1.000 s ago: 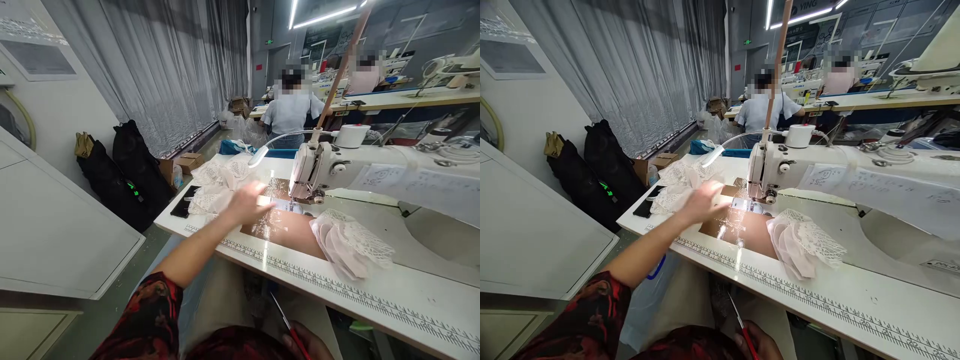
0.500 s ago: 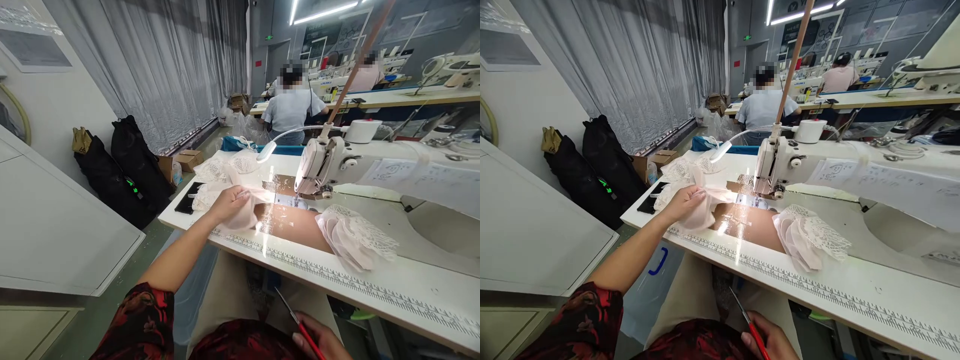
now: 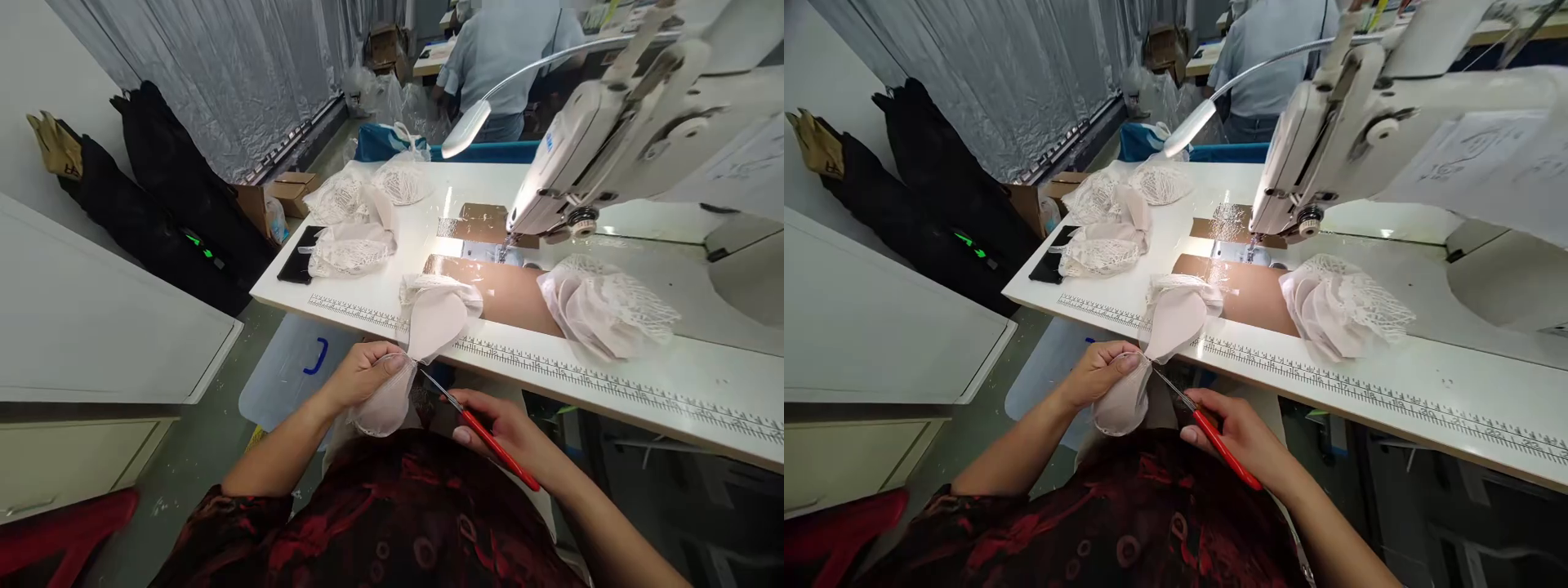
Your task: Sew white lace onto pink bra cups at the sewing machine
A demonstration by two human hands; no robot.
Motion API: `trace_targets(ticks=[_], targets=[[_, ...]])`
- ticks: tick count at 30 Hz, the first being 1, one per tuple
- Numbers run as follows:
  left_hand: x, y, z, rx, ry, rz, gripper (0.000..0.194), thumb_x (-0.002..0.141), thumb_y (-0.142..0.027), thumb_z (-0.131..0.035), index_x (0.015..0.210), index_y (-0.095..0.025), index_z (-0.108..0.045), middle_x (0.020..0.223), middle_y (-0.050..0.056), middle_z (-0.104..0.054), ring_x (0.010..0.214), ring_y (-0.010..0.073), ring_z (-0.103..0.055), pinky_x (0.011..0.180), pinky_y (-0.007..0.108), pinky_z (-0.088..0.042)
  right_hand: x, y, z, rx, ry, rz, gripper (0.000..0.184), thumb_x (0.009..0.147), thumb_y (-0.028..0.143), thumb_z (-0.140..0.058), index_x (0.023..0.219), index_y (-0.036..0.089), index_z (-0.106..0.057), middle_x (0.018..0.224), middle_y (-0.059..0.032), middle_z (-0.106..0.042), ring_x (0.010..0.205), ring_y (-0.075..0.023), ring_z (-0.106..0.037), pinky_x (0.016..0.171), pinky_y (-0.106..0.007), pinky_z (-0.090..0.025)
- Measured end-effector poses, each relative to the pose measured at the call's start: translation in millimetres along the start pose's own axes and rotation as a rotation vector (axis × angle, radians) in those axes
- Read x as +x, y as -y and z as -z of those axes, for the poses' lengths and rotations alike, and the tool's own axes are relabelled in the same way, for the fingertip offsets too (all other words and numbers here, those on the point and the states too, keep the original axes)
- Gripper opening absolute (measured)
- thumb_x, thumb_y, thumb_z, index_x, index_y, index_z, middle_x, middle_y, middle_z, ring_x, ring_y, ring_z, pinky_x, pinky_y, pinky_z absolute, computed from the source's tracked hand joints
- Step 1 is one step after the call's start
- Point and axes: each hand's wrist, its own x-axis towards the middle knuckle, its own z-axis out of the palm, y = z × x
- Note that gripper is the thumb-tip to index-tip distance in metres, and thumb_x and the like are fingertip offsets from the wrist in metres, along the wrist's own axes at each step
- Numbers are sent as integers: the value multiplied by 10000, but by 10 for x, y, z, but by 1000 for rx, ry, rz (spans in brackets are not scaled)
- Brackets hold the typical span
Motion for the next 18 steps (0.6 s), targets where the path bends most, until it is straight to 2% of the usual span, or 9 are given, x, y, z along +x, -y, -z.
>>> trace_targets(ticks=[7, 10, 18], targets=[[-118, 173, 40, 8, -86, -63, 383, 822, -483, -624, 935, -123, -693, 818, 53, -676, 692, 123, -576, 640, 206, -434, 195, -9, -134, -62, 4, 62, 342, 823, 427, -622, 1072, 191, -623, 938, -45, -653, 952, -237, -595, 819, -313, -481], [-128, 218, 59, 23, -117, -95, 359, 824, -464, -631, 941, -132, -703, 853, 58, -688, 742, 136, -595, 680, 214, -450, 251, -16, -133, -173, -10, 97, 346, 831, 408, -622, 1110, 204, -607, 978, -50, -657, 917, -221, -601, 804, -304, -481], [-138, 244, 87, 21, -68, -106, 361, 833, -442, -627, 972, -122, -720, 881, 71, -712, 773, 147, -617, 722, 223, -465, 333, 65, -92, -360, -1, 143, 423, 832, 413, -623, 1206, 220, -586, 1093, -78, -667, 946, -232, -615, 808, -312, -483]])
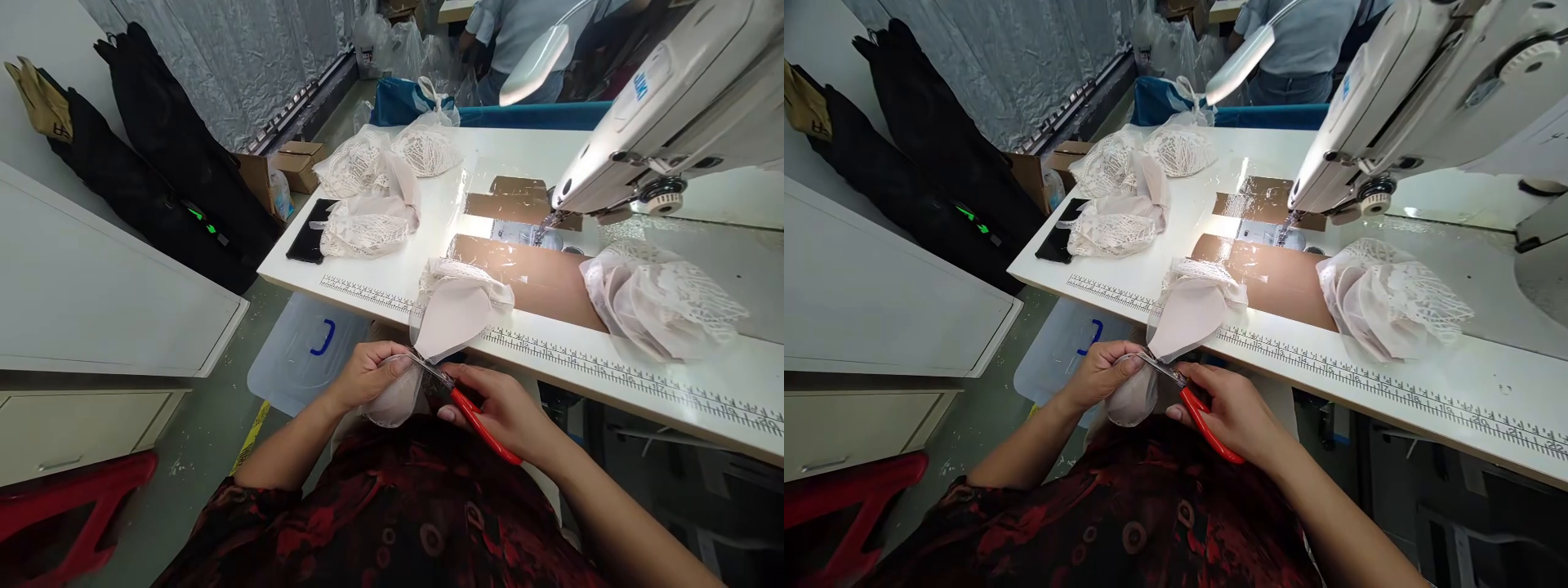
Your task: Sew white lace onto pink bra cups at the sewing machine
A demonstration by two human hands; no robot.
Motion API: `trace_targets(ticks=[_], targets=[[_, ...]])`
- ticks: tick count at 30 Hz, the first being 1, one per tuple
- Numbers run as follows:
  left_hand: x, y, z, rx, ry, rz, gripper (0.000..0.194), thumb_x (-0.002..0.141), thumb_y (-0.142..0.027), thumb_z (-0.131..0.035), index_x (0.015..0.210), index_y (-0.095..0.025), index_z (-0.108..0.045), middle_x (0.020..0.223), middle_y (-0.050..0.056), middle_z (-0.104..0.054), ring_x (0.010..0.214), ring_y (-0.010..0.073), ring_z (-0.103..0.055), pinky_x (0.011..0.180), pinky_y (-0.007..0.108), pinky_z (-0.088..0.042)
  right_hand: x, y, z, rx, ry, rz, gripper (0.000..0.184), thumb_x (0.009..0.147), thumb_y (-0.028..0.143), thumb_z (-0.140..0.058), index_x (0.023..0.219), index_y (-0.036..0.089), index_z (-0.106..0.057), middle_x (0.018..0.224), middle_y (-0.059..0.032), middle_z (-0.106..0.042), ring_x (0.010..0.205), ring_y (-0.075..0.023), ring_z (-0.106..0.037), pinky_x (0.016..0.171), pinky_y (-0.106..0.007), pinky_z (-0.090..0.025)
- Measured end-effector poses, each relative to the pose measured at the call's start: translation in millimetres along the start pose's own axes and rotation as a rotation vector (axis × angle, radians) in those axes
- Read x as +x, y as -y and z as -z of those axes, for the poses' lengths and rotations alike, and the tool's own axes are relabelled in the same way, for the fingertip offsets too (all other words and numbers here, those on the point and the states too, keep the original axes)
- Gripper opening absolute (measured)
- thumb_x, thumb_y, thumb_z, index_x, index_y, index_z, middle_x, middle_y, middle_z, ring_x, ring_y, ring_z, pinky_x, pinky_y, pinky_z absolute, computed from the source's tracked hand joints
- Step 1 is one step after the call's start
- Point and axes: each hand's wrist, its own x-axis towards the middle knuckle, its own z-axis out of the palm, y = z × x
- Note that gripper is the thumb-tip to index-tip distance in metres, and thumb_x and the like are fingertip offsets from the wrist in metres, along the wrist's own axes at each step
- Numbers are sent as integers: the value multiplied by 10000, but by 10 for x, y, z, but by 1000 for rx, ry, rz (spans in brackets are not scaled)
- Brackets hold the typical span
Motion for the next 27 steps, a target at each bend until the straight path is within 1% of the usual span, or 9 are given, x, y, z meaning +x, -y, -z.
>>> trace_targets(ticks=[5, 9, 13, 18, 21, 27], targets=[[4, 21, 9, -13, -1, -33, 331, 835, -415, -634, 947, -117, -727, 865, 72, -713, 767, 141, -615, 709, 212, -463, 27, 19, 13, -37, -2, 12, 450, 824, 420, -633, 1219, 213, -579, 1062, -82, -673, 919, -228, -621, 788, -320, -491], [14, 35, -1, -26, -23, -57, 330, 832, -412, -640, 940, -114, -730, 864, 78, -716, 766, 141, -617, 703, 212, -466, 51, 27, 13, -64, -16, 23, 433, 819, 424, -636, 1187, 201, -587, 1029, -83, -676, 893, -220, -622, 773, -316, -492], [24, 44, -10, -51, -39, -39, 360, 821, -437, -646, 942, -109, -730, 859, 84, -715, 749, 146, -618, 685, 219, -464, 69, 27, 12, -63, -21, 36, 397, 824, 402, -634, 1166, 205, -585, 1006, -66, -673, 865, -201, -618, 751, -293, -485], [37, 52, -18, -88, -32, -5, 358, 814, -436, -657, 929, -103, -726, 799, 68, -695, 694, 121, -585, 646, 204, -440, 67, 7, 24, -20, 21, 19, 321, 838, 381, -622, 1099, 196, -593, 922, -48, -667, 790, -179, -604, 702, -265, -470], [42, 49, -20, -87, -29, -5, 349, 811, -432, -661, 899, -101, -726, 769, 56, -683, 670, 108, -567, 628, 197, -427, 70, -19, 27, -7, 35, 25, 284, 855, 372, -601, 1079, 198, -593, 910, -41, -667, 769, -164, -599, 682, -249, -459], [46, 46, -1, -64, -17, -9, 330, 818, -424, -655, 893, -110, -724, 735, 38, -672, 635, 96, -553, 597, 192, -413, 73, -85, 23, -93, 8, 66, 230, 868, 372, -581, 1018, 198, -596, 841, -34, -669, 698, -150, -588, 635, -244, -435]])
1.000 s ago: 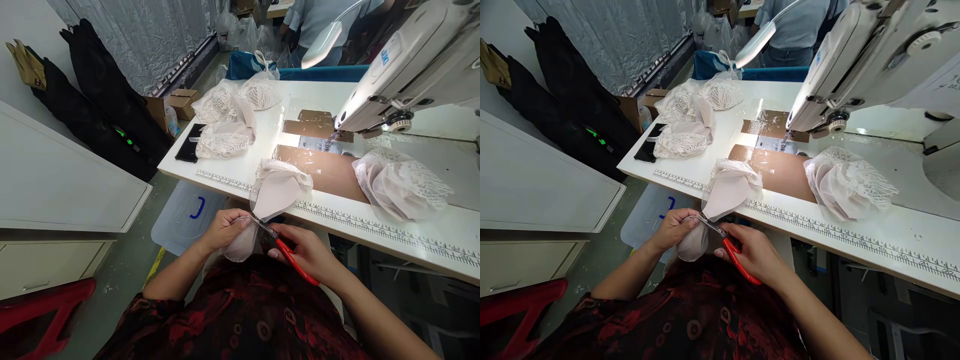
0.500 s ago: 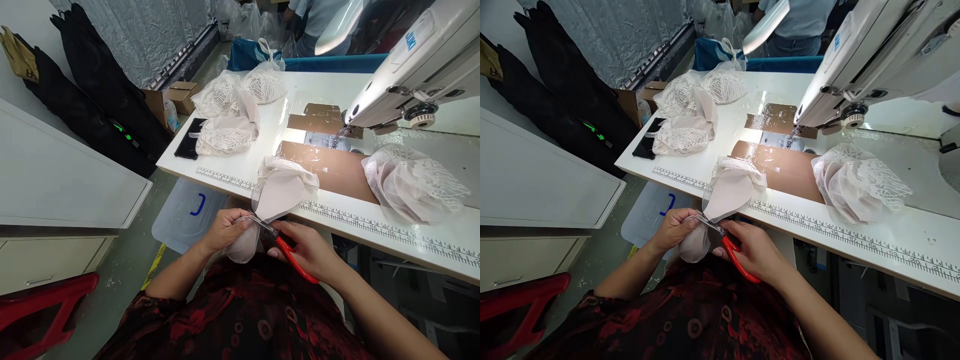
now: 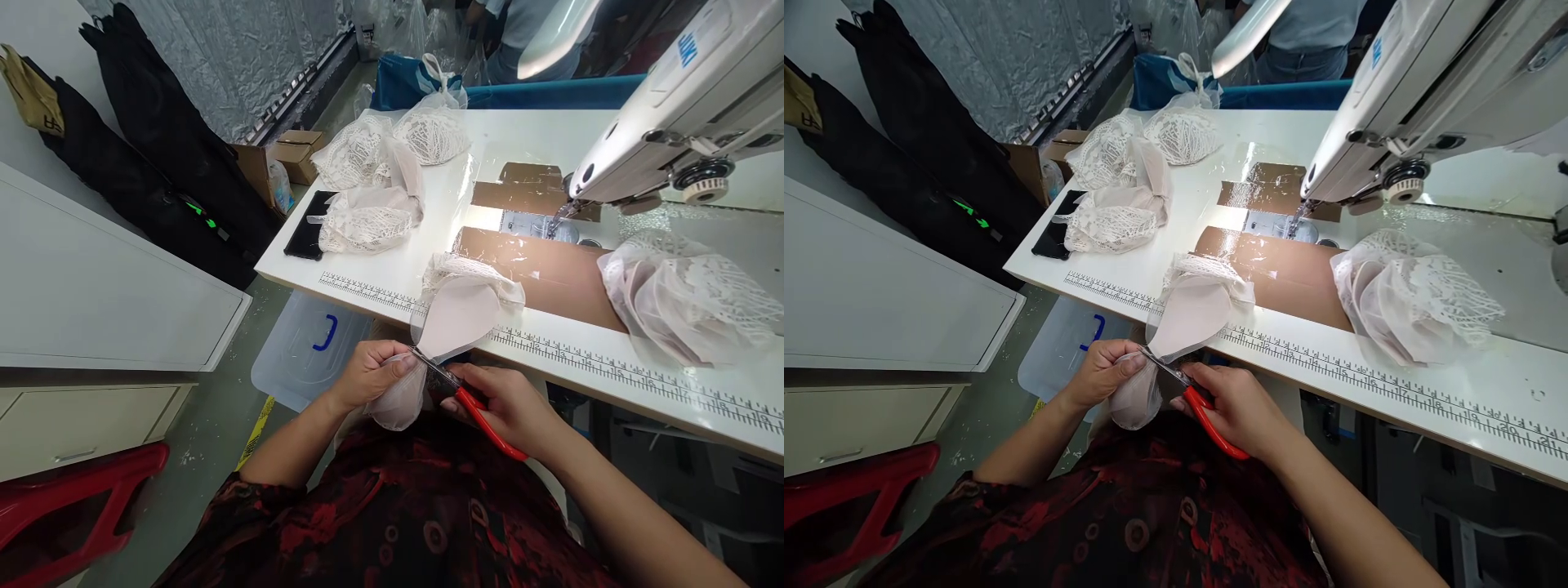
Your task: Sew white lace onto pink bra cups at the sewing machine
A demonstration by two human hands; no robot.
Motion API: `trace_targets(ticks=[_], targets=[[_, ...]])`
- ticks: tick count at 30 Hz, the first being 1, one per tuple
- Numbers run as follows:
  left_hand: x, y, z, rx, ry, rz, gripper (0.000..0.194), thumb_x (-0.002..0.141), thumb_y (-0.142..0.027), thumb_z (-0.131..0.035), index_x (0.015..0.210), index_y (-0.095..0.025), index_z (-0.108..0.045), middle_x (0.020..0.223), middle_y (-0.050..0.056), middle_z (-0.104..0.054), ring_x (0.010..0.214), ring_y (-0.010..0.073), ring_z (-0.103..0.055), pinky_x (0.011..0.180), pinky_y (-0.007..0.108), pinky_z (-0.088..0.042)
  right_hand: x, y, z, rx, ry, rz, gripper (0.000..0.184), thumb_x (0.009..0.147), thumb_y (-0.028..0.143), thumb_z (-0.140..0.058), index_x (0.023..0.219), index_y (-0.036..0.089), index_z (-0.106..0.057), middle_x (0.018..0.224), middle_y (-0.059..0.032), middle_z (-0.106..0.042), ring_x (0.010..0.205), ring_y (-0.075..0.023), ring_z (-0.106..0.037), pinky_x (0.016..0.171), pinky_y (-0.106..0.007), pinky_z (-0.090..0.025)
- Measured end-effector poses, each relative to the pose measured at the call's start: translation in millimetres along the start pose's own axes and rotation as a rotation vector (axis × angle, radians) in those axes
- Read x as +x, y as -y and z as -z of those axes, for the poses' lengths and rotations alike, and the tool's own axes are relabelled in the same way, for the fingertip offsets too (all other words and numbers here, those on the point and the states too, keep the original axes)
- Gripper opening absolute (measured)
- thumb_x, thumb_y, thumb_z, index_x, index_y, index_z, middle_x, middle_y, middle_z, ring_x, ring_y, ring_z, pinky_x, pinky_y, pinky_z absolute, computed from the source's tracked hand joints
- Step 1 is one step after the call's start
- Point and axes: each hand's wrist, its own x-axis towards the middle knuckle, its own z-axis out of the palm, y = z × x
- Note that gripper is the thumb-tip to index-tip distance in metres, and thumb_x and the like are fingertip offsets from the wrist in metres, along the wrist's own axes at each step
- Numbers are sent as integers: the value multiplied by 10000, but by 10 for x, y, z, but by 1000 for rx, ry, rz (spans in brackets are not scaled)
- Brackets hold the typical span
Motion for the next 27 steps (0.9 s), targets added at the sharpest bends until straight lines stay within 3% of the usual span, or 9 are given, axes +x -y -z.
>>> trace_targets(ticks=[8, 11, 13, 16, 18, 21, 23, 25, 27], targets=[[-8, 15, 11, 140, -8, -84, 352, 854, -431, -606, 891, -101, -721, 757, 73, -696, 653, 132, -606, 603, 225, -464, -24, -54, -84, 48, -45, -6, 202, 878, 382, -556, 961, 203, -603, 800, -37, -666, 663, -149, -578, 621, -240, -442], [-12, 61, 90, 411, -33, -348, 269, 900, -341, -550, 928, -131, -716, 847, 89, -712, 755, 158, -641, 699, 277, -506, -51, -51, -111, 134, -69, 19, 198, 866, 377, -571, 957, 204, -603, 828, -33, -659, 697, -150, -581, 630, -231, -444], [27, 83, 143, 661, -92, -605, 211, 896, -280, -547, 955, -162, -712, 1068, 120, -684, 995, 211, -621, 856, 362, -500, -71, -44, -125, 188, -77, 53, 195, 863, 378, -570, 936, 201, -605, 827, -31, -650, 709, -152, -582, 635, -230, -444], [178, 71, 138, 910, -74, -880, 164, 878, -216, -565, 958, -165, -699, 1357, 148, -521, 1371, 291, -330, 1062, 485, -365, -92, -38, -150, 248, -112, 103, 203, 862, 375, -565, 949, 197, -605, 796, -19, -625, 671, -139, -555, 617, -229, -434], [314, 25, 64, 926, 24, -965, 144, 887, -203, -552, 929, -158, -682, 1310, 139, -566, 1420, 283, -241, 1112, 496, -299, -111, -40, -167, 261, -166, 121, 205, 860, 373, -563, 957, 196, -602, 758, -7, -598, 636, -129, -523, 593, -227, -419], [457, -93, -84, 770, 109, -962, 158, 918, -208, -490, 903, -156, -639, 1067, 100, -685, 1306, 244, -443, 1111, 468, -301, -190, -54, -164, 275, -255, 145, 211, 857, 387, -561, 951, 202, -598, 672, 18, -536, 571, -114, -472, 540, -220, -388], [460, -187, -143, 590, 77, -891, 182, 936, -228, -446, 901, -154, -609, 951, 82, -684, 1091, 207, -594, 1029, 422, -395, -294, -69, -131, 280, -287, 158, 234, 852, 405, -562, 969, 206, -601, 643, 26, -511, 542, -110, -455, 518, -220, -377], [398, -277, -144, 445, 29, -795, 206, 942, -273, -430, 874, -162, -591, 841, 59, -645, 853, 166, -615, 856, 345, -480, -422, -77, -78, 265, -283, 145, 248, 846, 415, -565, 980, 210, -606, 645, 21, -516, 543, -116, -469, 521, -227, -383], [313, -354, -102, 382, 62, -711, 229, 937, -310, -438, 825, -173, -584, 738, 37, -582, 724, 148, -563, 727, 299, -477, -536, -63, -19, 227, -260, 106, 256, 836, 414, -576, 994, 215, -612, 661, 13, -542, 562, -128, -500, 540, -236, -401]])
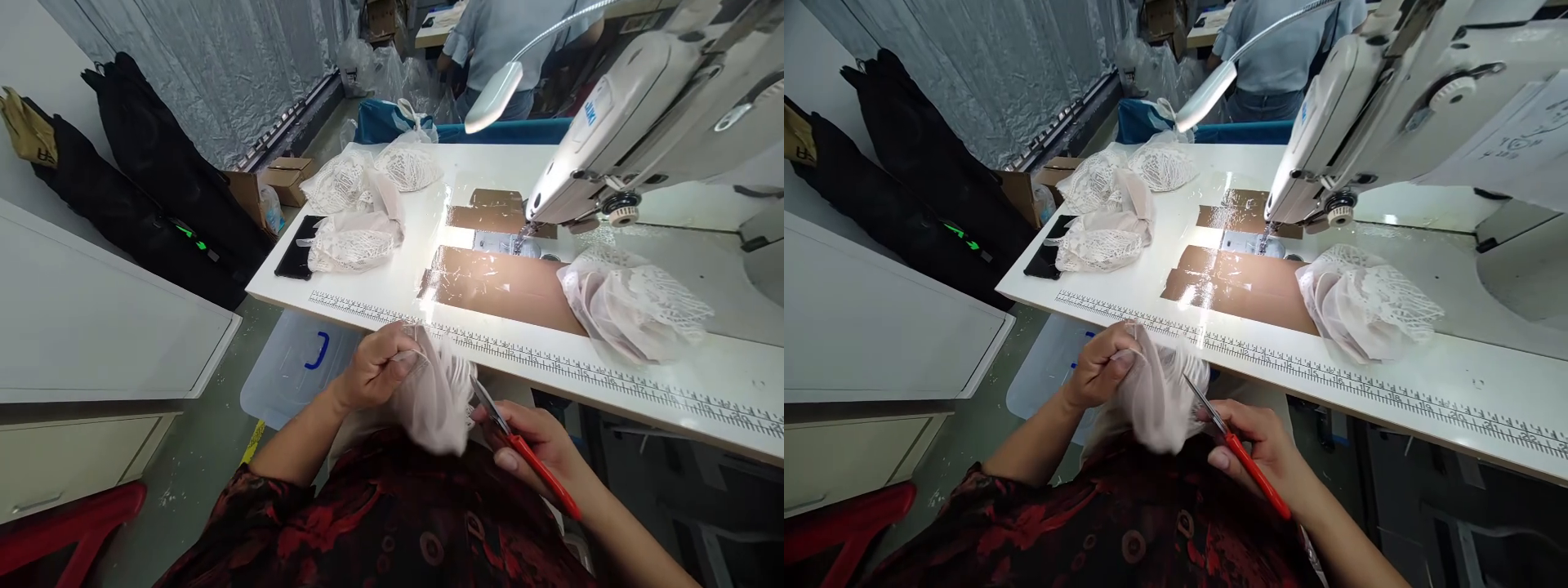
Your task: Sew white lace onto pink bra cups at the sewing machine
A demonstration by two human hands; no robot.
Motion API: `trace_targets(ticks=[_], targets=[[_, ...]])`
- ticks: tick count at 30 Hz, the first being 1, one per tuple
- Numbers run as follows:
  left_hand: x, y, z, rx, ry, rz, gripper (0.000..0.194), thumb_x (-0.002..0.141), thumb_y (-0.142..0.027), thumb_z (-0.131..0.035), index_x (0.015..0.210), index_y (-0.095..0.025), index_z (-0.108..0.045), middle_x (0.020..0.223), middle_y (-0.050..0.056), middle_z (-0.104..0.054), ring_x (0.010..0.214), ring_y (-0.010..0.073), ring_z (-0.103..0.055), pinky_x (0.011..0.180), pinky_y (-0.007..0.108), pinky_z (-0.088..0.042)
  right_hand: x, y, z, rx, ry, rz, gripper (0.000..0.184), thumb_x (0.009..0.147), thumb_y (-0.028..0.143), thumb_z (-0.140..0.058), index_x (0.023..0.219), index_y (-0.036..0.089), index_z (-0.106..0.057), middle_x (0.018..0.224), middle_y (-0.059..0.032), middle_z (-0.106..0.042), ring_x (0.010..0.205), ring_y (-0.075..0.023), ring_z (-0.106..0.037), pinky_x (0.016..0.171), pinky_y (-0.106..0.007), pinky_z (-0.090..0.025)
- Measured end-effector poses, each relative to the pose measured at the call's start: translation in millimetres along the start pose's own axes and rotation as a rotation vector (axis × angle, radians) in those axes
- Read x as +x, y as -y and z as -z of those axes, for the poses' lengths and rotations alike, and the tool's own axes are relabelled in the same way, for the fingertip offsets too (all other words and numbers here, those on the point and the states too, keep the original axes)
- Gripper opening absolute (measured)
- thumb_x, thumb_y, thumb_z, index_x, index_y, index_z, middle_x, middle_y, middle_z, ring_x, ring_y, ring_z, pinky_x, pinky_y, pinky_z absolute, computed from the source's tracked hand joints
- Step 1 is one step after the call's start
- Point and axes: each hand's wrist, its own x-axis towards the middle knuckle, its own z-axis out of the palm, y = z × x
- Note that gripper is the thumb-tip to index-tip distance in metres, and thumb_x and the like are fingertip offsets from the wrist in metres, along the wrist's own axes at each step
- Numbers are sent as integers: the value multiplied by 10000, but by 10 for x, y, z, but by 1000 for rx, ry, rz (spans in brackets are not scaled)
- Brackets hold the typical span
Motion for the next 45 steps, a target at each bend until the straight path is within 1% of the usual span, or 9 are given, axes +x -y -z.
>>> trace_targets(ticks=[5, 7, 13, 18, 22, 26, 31, 34, 45], targets=[[-62, -110, 124, -126, 429, 134, 246, 922, -307, -456, 841, -152, -629, 837, 100, -612, 870, 198, -584, 801, 321, -469, 4, 111, 46, -80, 129, -172, 284, 831, 411, -594, 1025, 210, -641, 793, -36, -659, 676, -174, -593, 634, -259, -471], [-92, -110, 124, -138, 517, 191, 252, 926, -296, -454, 873, -141, -646, 858, 107, -629, 829, 180, -591, 777, 295, -468, 54, 90, 6, -81, 176, -239, 302, 834, 428, -589, 1038, 212, -647, 856, -44, -685, 757, -199, -623, 680, -268, -492], [-202, -62, 140, -134, 521, 268, 260, 931, -294, -458, 895, -136, -662, 857, 103, -643, 821, 171, -609, 765, 273, -475, 3, -78, -23, -65, 130, -362, 356, 845, 416, -587, 1137, 214, -609, 943, -39, -690, 889, -217, -641, 767, -276, -504], [-219, -29, 133, -179, 559, 277, 237, 931, -257, -456, 915, -135, -659, 939, 128, -658, 934, 196, -619, 863, 318, -481, -46, 5, 28, 28, 217, -344, 337, 833, 443, -592, 1068, 207, -641, 949, -55, -691, 878, -230, -642, 755, -281, -513], [-187, -39, 94, -230, 612, 274, 225, 926, -237, -463, 981, -147, -662, 1006, 134, -671, 1017, 210, -616, 916, 333, -471, 28, 68, 0, 17, 223, -335, 366, 817, 491, -591, 1037, 206, -659, 901, -50, -700, 826, -233, -643, 725, -289, -516], [-172, -49, 85, -234, 681, 291, 240, 928, -242, -459, 990, -143, -670, 992, 129, -671, 958, 195, -633, 859, 290, -481, 108, 62, -18, -31, 239, -298, 351, 803, 491, -612, 1029, 228, -663, 899, -40, -705, 805, -225, -643, 705, -284, -509], [-180, -30, 79, -224, 671, 308, 249, 925, -268, -476, 985, -144, -684, 941, 121, -687, 880, 178, -643, 793, 257, -483, 168, 57, -6, -81, 268, -263, 378, 791, 465, -643, 1095, 241, -637, 981, -50, -699, 846, -219, -638, 729, -281, -495], [-182, -12, 66, -224, 680, 299, 253, 926, -265, -474, 984, -144, -688, 940, 121, -694, 880, 176, -642, 797, 258, -481, 185, 63, -1, -83, 285, -260, 335, 796, 445, -650, 1059, 239, -630, 1014, -45, -688, 869, -210, -631, 746, -274, -484], [-145, -10, 49, -268, 673, 333, 258, 921, -287, -486, 964, -139, -693, 936, 130, -696, 875, 183, -651, 789, 263, -493, 154, 27, -27, -10, 281, -268, 291, 849, 473, -576, 965, 211, -629, 828, -23, -670, 733, -166, -591, 649, -237, -449]])
